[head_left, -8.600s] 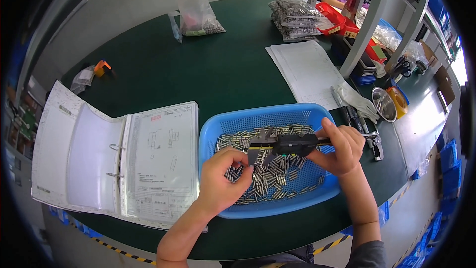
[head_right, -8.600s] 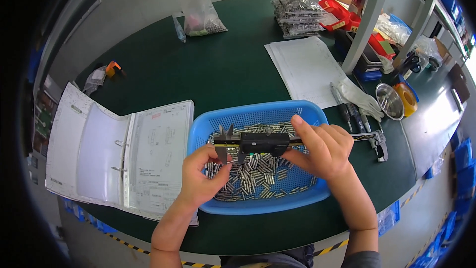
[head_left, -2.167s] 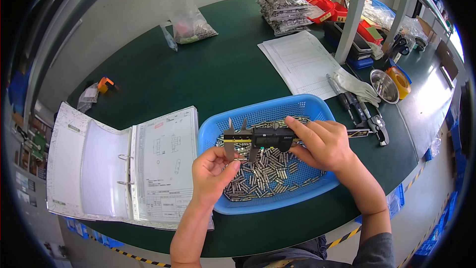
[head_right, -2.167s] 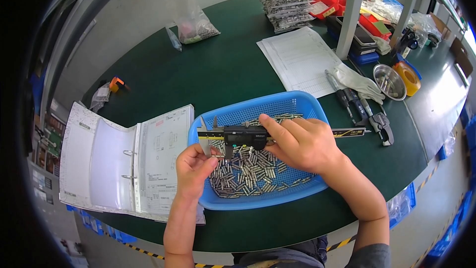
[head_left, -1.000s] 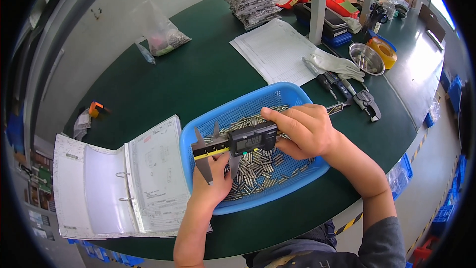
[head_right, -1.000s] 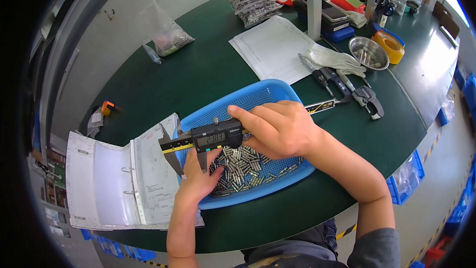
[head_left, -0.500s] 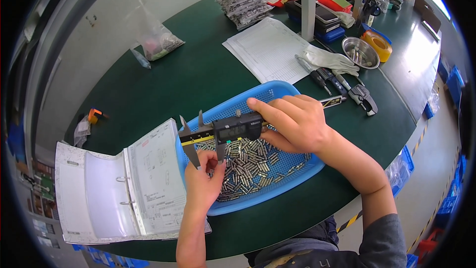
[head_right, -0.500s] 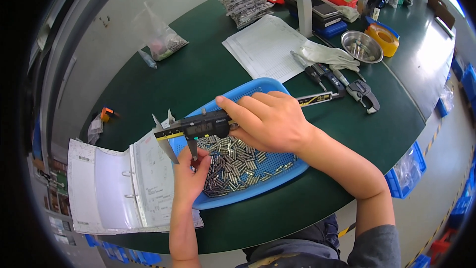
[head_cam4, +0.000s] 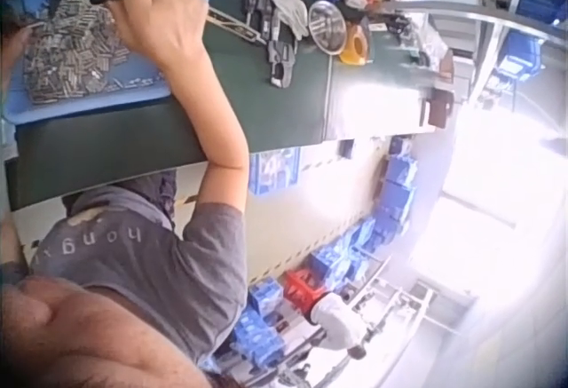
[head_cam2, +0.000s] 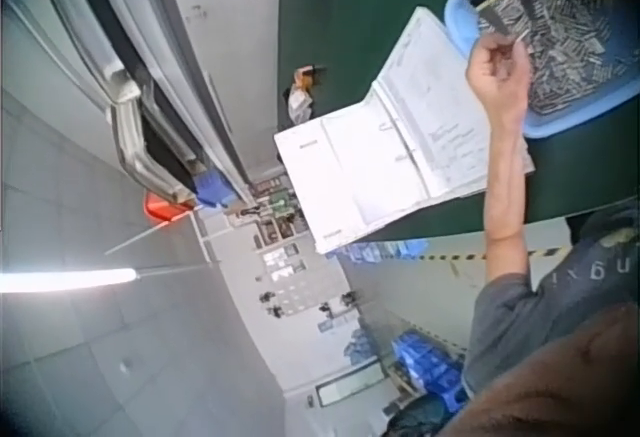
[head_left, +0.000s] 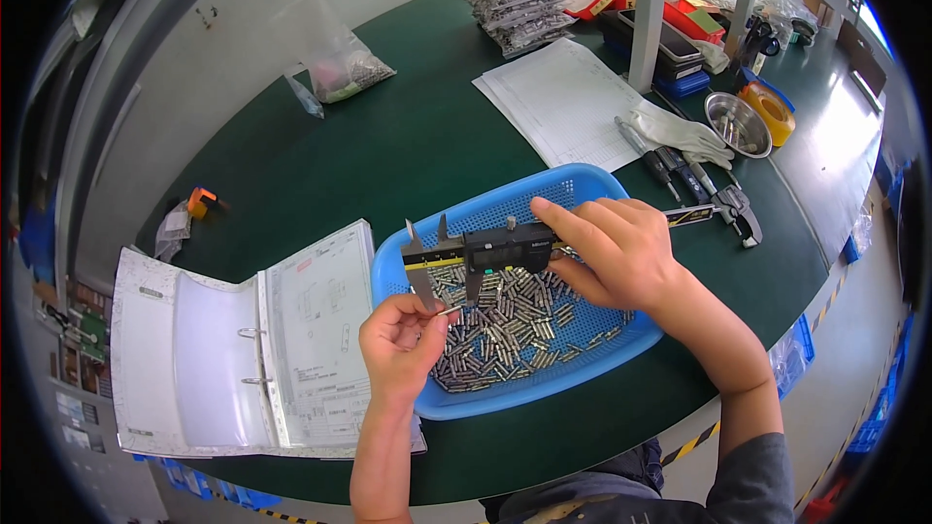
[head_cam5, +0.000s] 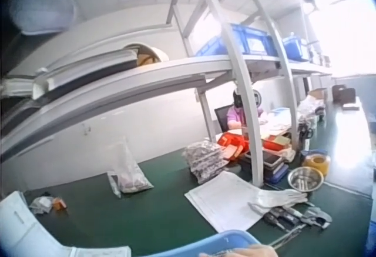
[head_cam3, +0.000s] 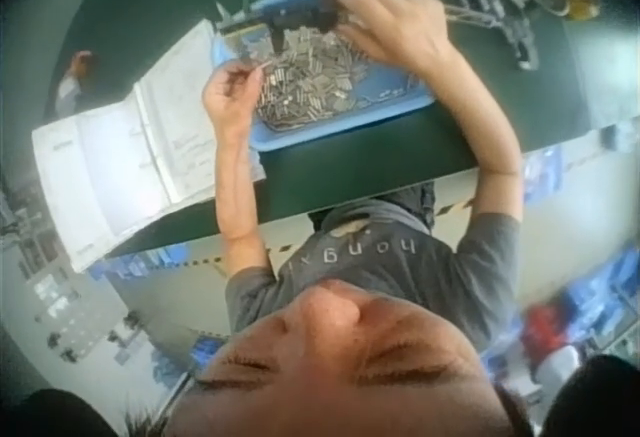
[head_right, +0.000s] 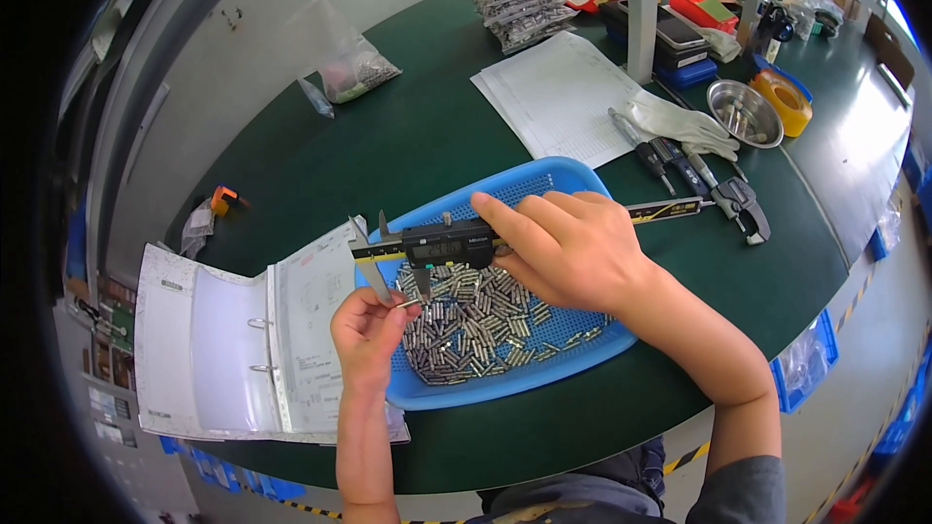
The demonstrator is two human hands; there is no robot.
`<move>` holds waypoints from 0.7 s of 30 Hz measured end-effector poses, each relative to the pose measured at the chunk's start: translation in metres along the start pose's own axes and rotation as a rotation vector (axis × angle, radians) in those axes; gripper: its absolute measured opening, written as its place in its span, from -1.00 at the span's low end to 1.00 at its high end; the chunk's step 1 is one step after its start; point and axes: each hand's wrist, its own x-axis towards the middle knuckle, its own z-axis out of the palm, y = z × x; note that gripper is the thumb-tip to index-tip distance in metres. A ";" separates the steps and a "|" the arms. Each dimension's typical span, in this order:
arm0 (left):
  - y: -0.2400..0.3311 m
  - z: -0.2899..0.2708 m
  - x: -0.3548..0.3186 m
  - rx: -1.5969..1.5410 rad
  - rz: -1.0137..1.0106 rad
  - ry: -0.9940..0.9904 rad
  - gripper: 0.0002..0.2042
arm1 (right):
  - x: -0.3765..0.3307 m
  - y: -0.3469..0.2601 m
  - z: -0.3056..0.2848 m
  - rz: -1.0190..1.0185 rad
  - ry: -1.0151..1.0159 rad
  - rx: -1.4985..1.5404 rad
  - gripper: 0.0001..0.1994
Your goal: Measuring small mechanical components with a digital caliper at a factory workbench.
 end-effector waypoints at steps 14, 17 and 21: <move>0.002 -0.002 0.001 -0.127 -0.020 -0.034 -0.90 | 0.003 -0.008 0.000 -0.069 -0.017 -0.081 -0.48; 0.003 -0.003 0.001 -0.116 -0.054 -0.028 -0.89 | 0.003 -0.009 0.001 -0.067 0.036 -0.031 -0.60; 0.002 -0.003 0.000 -0.114 -0.077 -0.055 -0.90 | 0.000 -0.009 -0.002 -0.017 -0.007 -0.045 -0.65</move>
